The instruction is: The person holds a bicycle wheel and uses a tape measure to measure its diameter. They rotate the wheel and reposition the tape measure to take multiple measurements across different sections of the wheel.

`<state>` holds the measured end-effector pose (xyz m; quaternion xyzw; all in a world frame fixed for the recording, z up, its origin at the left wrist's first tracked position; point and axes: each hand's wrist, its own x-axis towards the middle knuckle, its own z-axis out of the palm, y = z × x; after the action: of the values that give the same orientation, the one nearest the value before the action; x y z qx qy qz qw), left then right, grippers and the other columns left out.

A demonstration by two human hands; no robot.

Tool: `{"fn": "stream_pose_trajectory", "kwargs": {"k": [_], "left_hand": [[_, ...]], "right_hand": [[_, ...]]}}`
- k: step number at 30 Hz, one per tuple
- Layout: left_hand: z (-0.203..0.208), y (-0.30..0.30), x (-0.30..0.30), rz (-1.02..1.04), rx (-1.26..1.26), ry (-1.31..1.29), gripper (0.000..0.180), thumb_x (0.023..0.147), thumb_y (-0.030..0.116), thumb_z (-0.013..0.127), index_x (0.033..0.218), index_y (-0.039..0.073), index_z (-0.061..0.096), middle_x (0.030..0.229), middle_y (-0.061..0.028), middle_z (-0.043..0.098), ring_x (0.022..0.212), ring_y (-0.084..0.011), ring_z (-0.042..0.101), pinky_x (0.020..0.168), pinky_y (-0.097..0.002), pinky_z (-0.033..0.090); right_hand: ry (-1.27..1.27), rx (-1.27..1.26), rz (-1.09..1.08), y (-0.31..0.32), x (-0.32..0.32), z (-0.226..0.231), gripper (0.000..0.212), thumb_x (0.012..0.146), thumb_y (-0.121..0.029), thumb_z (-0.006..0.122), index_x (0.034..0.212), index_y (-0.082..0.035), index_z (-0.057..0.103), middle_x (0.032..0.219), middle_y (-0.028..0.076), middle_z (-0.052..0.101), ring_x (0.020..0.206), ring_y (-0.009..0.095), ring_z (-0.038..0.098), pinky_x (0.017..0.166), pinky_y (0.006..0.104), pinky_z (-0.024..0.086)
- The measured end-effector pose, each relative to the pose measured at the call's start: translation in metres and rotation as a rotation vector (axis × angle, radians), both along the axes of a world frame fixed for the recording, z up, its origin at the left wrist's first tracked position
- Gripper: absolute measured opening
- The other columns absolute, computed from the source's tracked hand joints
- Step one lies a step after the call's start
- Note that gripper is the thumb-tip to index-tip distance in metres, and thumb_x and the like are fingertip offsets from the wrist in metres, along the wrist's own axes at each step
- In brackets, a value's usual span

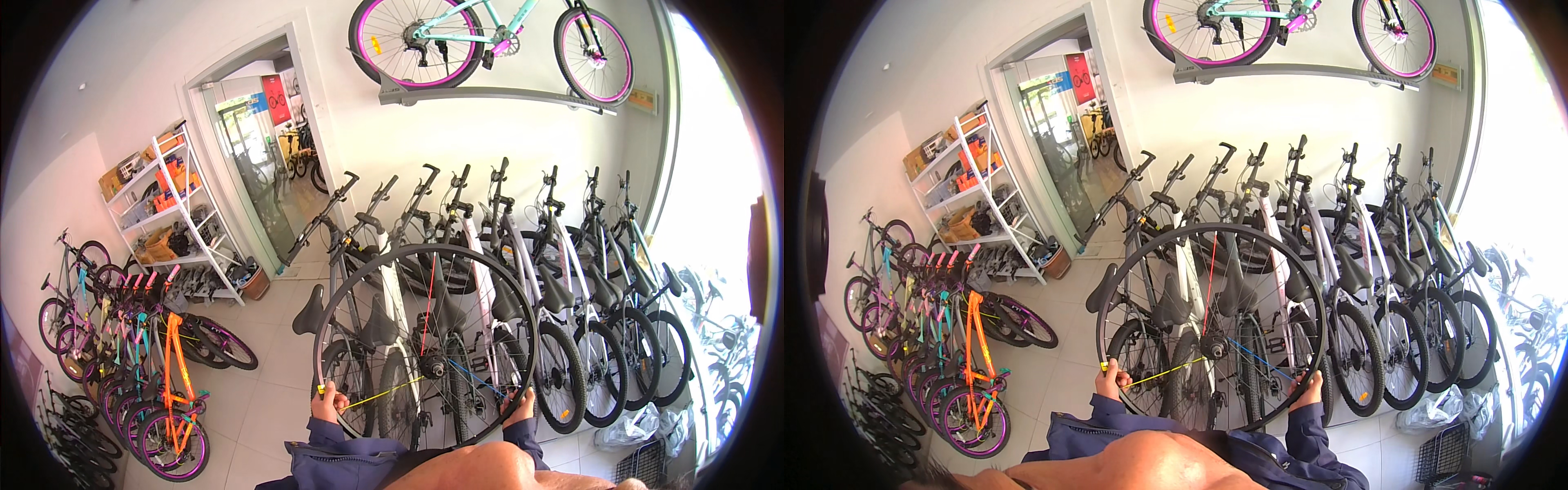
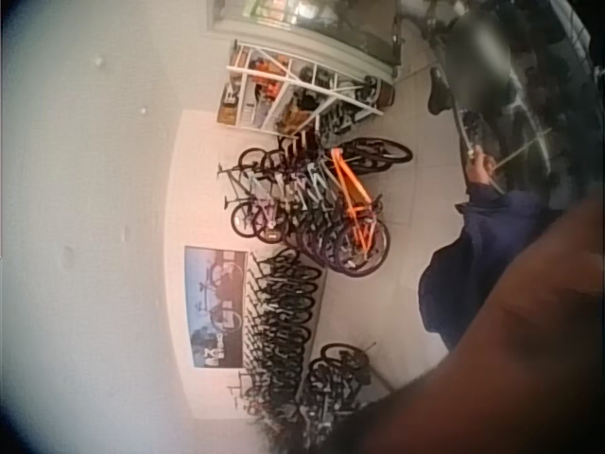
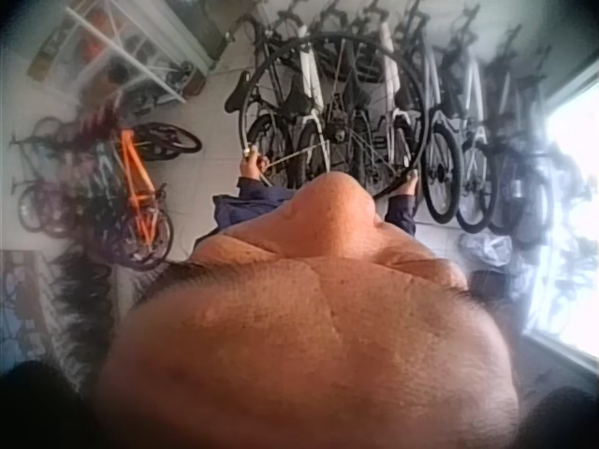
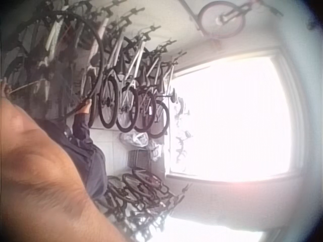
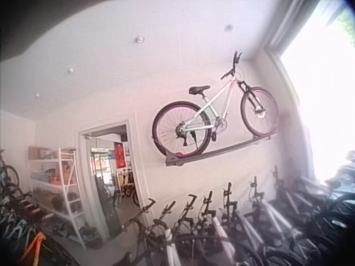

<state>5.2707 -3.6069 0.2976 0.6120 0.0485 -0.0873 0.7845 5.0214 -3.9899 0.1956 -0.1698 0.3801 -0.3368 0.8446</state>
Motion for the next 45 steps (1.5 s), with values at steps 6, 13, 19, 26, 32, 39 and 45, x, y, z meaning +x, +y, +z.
{"fn": "stream_pose_trajectory", "kwargs": {"k": [6, 13, 19, 26, 32, 39, 45], "left_hand": [[-0.0004, -0.0011, 0.0002, 0.005, -0.016, -0.004, 0.038, 0.091, 0.039, 0.066, 0.080, 0.004, 0.054, 0.064, -0.0058, 0.059, 0.051, -0.0123, 0.052, 0.053, -0.0297, 0.051], [-0.0023, -0.0018, 0.0008, 0.011, -0.001, -0.004, 0.038, 0.091, 0.038, 0.066, 0.081, 0.004, 0.053, 0.064, -0.0061, 0.059, 0.051, -0.0124, 0.052, 0.052, -0.0300, 0.051], [-0.0033, -0.0031, 0.0022, 0.008, -0.012, -0.033, 0.037, 0.092, 0.038, 0.066, 0.082, 0.004, 0.053, 0.063, -0.0059, 0.059, 0.050, -0.0123, 0.051, 0.051, -0.0296, 0.050], [0.0013, -0.0046, -0.0002, 0.025, 0.007, -0.002, 0.037, 0.091, 0.037, 0.066, 0.081, 0.004, 0.054, 0.063, -0.0059, 0.058, 0.050, -0.0123, 0.051, 0.051, -0.0295, 0.050], [-0.0013, -0.0049, 0.0007, 0.044, 0.003, 0.027, 0.039, 0.090, 0.039, 0.067, 0.079, 0.005, 0.053, 0.062, -0.0055, 0.057, 0.049, -0.0121, 0.049, 0.051, -0.0296, 0.050], [-0.0017, -0.0061, 0.0007, 0.043, -0.004, 0.016, 0.039, 0.090, 0.041, 0.067, 0.080, 0.006, 0.053, 0.061, -0.0051, 0.056, 0.049, -0.0121, 0.048, 0.051, -0.0294, 0.049], [-0.0005, -0.0058, 0.0010, 0.030, 0.028, 0.014, 0.041, 0.089, 0.044, 0.067, 0.079, 0.006, 0.054, 0.060, -0.0039, 0.055, 0.051, -0.0134, 0.053, 0.047, -0.0283, 0.044]], "right_hand": [[0.003, -0.011, 0.011, -0.0017, 0.0008, -0.0015, 0.042, 0.087, -0.060, 0.055, 0.086, -0.019, 0.061, 0.069, -0.004, 0.059, 0.063, 0.015, 0.054, 0.059, 0.0300, 0.043], [-0.011, -0.018, 0.030, -0.0013, -0.0006, -0.0002, 0.041, 0.088, -0.061, 0.054, 0.087, -0.020, 0.061, 0.070, -0.005, 0.059, 0.064, 0.015, 0.055, 0.060, 0.0303, 0.043], [0.024, -0.005, 0.020, 0.0000, -0.0012, 0.0033, 0.040, 0.089, -0.060, 0.053, 0.088, -0.021, 0.061, 0.070, -0.005, 0.059, 0.065, 0.015, 0.055, 0.060, 0.0300, 0.043], [0.000, -0.034, 0.006, 0.0019, -0.0015, 0.0040, 0.043, 0.090, -0.059, 0.051, 0.084, -0.018, 0.059, 0.071, -0.003, 0.059, 0.065, 0.016, 0.055, 0.058, 0.0309, 0.044], [0.000, -0.026, -0.004, 0.0004, -0.0006, 0.0025, 0.044, 0.090, -0.060, 0.051, 0.083, -0.016, 0.058, 0.071, -0.003, 0.059, 0.064, 0.016, 0.055, 0.057, 0.0317, 0.045], [0.008, -0.013, 0.001, 0.0007, -0.0028, 0.0004, 0.040, 0.090, -0.058, 0.054, 0.087, -0.019, 0.060, 0.073, -0.003, 0.059, 0.067, 0.015, 0.055, 0.063, 0.0298, 0.046], [0.015, -0.028, -0.022, 0.0021, -0.0008, 0.0048, 0.044, 0.092, -0.058, 0.049, 0.082, -0.016, 0.057, 0.070, -0.003, 0.057, 0.063, 0.015, 0.054, 0.056, 0.0308, 0.044]]}}
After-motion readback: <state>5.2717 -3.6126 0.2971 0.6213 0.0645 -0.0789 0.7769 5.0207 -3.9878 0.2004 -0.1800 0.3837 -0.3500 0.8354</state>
